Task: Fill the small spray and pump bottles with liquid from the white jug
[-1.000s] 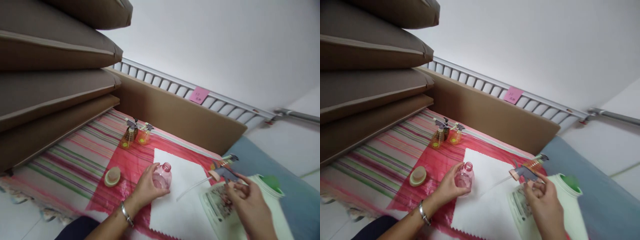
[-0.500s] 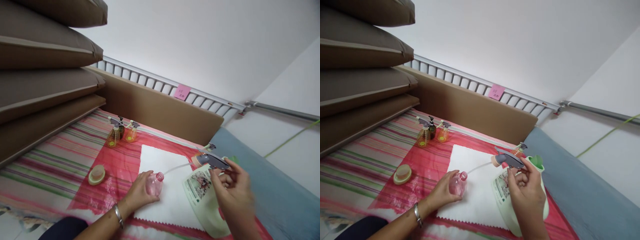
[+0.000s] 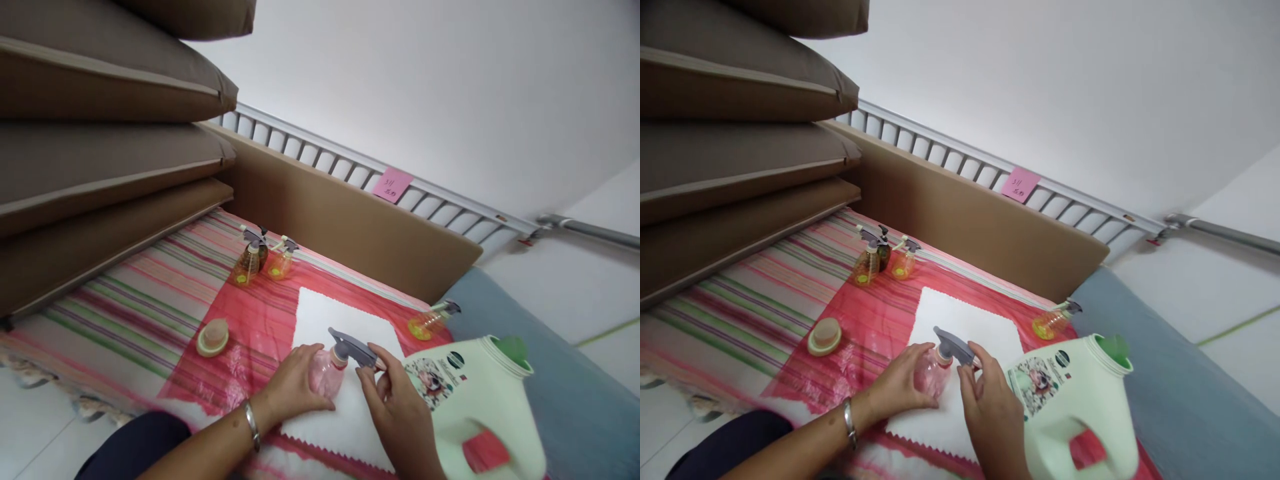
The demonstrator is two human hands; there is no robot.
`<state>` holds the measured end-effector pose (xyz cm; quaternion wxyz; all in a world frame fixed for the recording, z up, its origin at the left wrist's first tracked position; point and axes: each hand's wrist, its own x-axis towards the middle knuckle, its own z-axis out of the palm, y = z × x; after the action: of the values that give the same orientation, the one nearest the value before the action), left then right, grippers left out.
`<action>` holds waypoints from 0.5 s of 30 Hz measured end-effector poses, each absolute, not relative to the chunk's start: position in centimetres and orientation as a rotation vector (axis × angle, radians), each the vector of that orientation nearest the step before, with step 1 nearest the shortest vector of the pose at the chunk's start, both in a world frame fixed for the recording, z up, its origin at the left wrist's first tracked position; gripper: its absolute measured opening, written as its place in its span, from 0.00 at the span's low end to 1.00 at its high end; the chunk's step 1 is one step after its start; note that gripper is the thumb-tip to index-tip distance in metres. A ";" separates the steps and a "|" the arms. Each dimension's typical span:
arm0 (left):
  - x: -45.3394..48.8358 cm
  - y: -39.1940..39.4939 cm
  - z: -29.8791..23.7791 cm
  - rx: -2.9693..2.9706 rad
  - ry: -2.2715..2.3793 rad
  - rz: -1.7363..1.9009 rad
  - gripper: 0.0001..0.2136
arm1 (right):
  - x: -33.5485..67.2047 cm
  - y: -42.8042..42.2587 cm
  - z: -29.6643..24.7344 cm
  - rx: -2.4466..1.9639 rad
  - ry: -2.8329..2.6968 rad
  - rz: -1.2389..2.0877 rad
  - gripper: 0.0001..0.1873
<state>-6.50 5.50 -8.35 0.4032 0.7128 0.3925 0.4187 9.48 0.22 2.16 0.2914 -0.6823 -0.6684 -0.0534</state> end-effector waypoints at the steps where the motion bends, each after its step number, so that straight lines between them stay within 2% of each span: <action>1: -6.5 5.5 -8.4 1.797 0.994 1.056 0.45 | 9.5 0.1 2.3 -1.845 -1.750 -0.123 0.19; 6: -6.4 5.6 -8.5 1.813 0.981 1.059 0.46 | 9.1 -1.0 2.9 -1.937 -1.592 -0.043 0.19; 15: -6.6 5.5 -8.5 1.852 0.980 1.045 0.46 | 8.9 -1.5 3.7 -1.872 -1.701 0.037 0.20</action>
<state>-6.55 5.54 -8.50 0.3895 0.7286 0.3854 0.4109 8.93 -1.53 3.68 0.3012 -0.7057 -0.6411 0.0141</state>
